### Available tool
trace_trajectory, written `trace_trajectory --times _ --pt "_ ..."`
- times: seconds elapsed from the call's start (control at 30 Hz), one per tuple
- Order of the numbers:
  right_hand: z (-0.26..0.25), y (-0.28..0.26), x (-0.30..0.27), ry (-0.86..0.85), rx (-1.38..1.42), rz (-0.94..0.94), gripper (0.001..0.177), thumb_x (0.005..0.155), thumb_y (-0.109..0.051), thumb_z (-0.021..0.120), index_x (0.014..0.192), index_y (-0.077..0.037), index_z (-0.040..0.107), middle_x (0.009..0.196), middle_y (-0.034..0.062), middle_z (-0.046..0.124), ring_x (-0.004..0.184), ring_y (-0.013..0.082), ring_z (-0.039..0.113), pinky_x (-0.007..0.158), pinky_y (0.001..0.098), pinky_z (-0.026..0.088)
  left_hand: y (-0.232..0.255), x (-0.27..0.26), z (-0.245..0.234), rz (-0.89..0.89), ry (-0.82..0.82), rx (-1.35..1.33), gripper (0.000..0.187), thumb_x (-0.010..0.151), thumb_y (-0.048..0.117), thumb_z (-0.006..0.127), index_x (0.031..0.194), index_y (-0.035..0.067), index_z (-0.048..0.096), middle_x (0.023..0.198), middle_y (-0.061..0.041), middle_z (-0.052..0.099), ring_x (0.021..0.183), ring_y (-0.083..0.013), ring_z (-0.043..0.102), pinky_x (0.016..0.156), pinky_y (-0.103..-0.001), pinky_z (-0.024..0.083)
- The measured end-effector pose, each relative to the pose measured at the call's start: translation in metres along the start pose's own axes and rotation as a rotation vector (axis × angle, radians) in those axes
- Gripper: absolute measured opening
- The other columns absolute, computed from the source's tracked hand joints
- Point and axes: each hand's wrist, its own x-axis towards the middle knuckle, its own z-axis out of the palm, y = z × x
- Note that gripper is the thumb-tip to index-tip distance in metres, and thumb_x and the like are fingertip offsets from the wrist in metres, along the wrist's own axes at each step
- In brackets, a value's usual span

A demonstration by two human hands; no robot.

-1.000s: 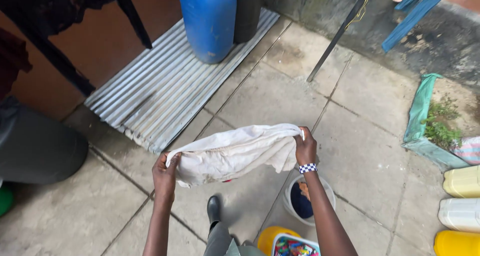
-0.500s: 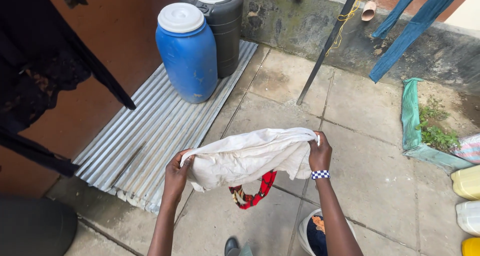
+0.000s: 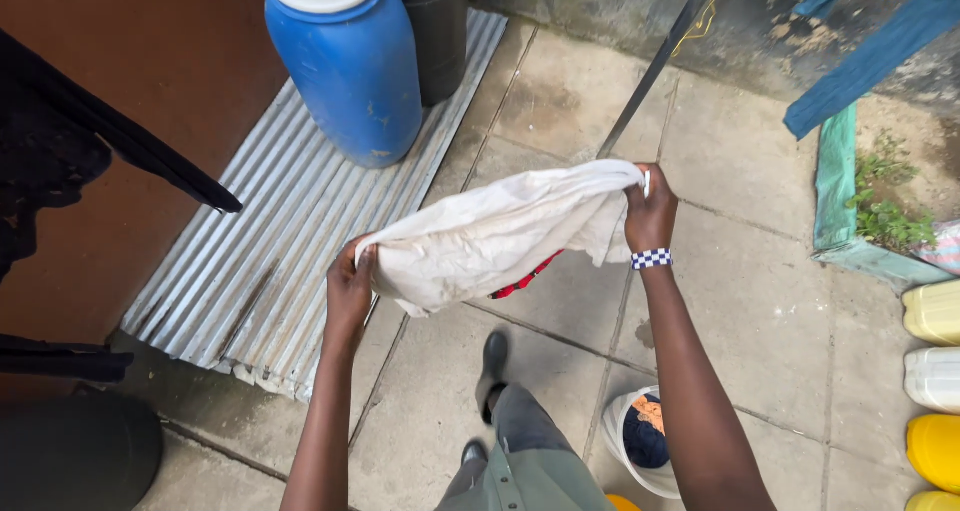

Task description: Hanging wet laundry on a clothesline using clothespins.

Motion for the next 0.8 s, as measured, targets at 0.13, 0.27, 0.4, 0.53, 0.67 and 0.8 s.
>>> trace_trajectory --times 0.13,0.27,0.4,0.53,0.67,0.8 --pt "0.028 0.013 0.036 -0.018 0.006 0.057 0.014 0.098 0.003 0.064 0.111 0.0 0.064 0.096 0.0141 0.072 0.086 0.0199 0.066 0.08 0.0322 0.051 -0.002 0.051 0.008 -0.055 0.012 0.056 0.039 0.103 0.031 0.056 0.133 0.01 0.069 0.112 -0.009 0.076 0.105 -0.0201 0.069 0.097 -0.038 0.05" --pt "0.061 0.035 0.078 -0.022 0.05 0.076 0.012 0.098 0.001 0.068 0.11 0.001 0.066 0.094 0.0126 0.074 0.085 0.0145 0.065 0.078 0.0299 0.052 -0.007 0.12 0.013 0.09 -0.026 0.008 0.034 0.107 0.028 0.059 0.131 0.006 0.068 0.116 -0.01 0.074 0.107 -0.0196 0.064 0.099 -0.039 0.047" --pt "0.083 0.055 0.116 -0.068 0.038 0.12 0.015 0.097 -0.002 0.072 0.11 0.001 0.067 0.09 0.0123 0.074 0.08 0.0135 0.066 0.071 0.0301 0.052 0.007 0.175 0.028 -0.019 -0.028 0.132 0.037 0.106 0.033 0.055 0.131 0.009 0.068 0.113 -0.01 0.075 0.107 -0.022 0.066 0.099 -0.042 0.048" --pt "0.102 0.067 0.153 -0.072 0.024 0.118 0.016 0.096 -0.002 0.072 0.111 0.0 0.066 0.089 0.012 0.074 0.079 0.0132 0.067 0.071 0.0301 0.053 0.005 0.22 0.04 -0.025 -0.03 0.138 0.038 0.106 0.034 0.054 0.133 0.01 0.066 0.118 -0.011 0.073 0.115 -0.0237 0.064 0.103 -0.044 0.046" --pt "0.113 0.067 0.188 -0.067 -0.002 0.103 0.015 0.098 -0.002 0.071 0.112 0.0 0.066 0.089 0.0124 0.073 0.077 0.0132 0.065 0.068 0.0301 0.051 0.006 0.258 0.055 -0.058 -0.033 0.133 0.037 0.106 0.032 0.051 0.133 0.011 0.066 0.122 -0.012 0.071 0.122 -0.025 0.062 0.108 -0.045 0.042" --pt "0.123 0.072 0.216 -0.065 -0.016 0.122 0.014 0.098 -0.003 0.071 0.111 0.0 0.066 0.088 0.0115 0.073 0.077 0.012 0.066 0.066 0.0296 0.05 0.011 0.295 0.072 -0.089 -0.034 0.138 0.037 0.106 0.031 0.05 0.134 0.011 0.065 0.122 -0.011 0.071 0.121 -0.025 0.061 0.108 -0.045 0.041"
